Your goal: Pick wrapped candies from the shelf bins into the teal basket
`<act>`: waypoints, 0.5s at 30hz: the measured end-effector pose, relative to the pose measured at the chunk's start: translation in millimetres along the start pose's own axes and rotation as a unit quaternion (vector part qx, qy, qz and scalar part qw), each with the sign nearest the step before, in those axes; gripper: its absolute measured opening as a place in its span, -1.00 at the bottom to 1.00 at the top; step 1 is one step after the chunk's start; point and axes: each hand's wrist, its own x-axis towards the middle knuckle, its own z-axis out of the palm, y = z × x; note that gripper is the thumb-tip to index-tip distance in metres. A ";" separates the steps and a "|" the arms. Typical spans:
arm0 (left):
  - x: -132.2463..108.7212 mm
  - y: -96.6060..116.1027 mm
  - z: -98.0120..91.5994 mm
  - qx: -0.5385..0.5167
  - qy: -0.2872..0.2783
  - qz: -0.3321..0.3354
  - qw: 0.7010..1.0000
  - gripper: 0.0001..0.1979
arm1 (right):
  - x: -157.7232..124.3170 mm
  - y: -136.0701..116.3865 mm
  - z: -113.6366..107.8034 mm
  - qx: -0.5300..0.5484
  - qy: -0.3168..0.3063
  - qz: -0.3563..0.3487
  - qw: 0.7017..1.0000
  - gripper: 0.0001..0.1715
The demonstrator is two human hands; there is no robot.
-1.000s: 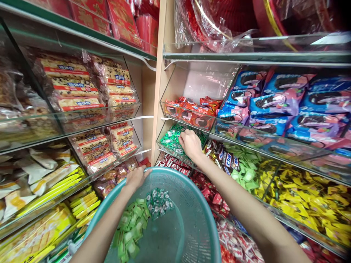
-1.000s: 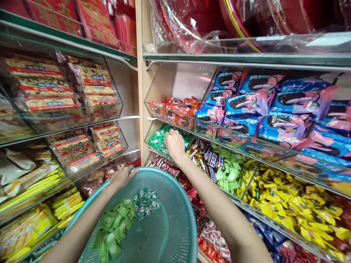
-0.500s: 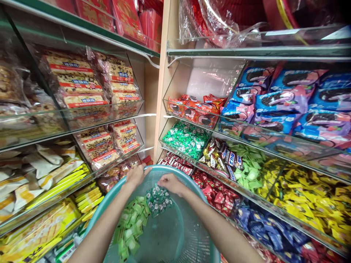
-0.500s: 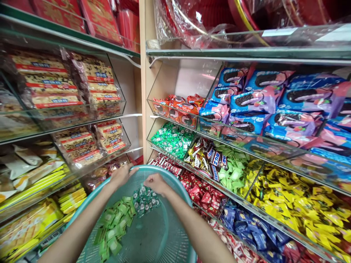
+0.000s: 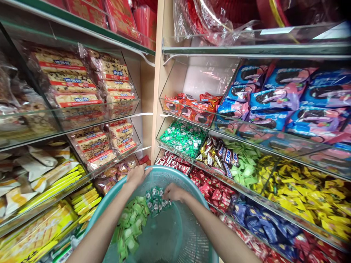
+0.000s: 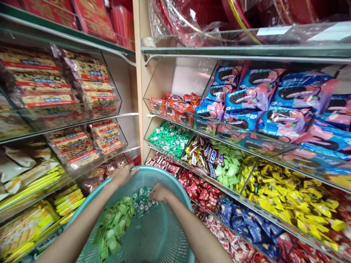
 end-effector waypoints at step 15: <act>-3.2 0.6 0.4 -0.006 -0.002 -0.005 1.000 -0.44 | 4.2 5.3 9.3 -0.070 0.048 -0.011 0.996 -0.72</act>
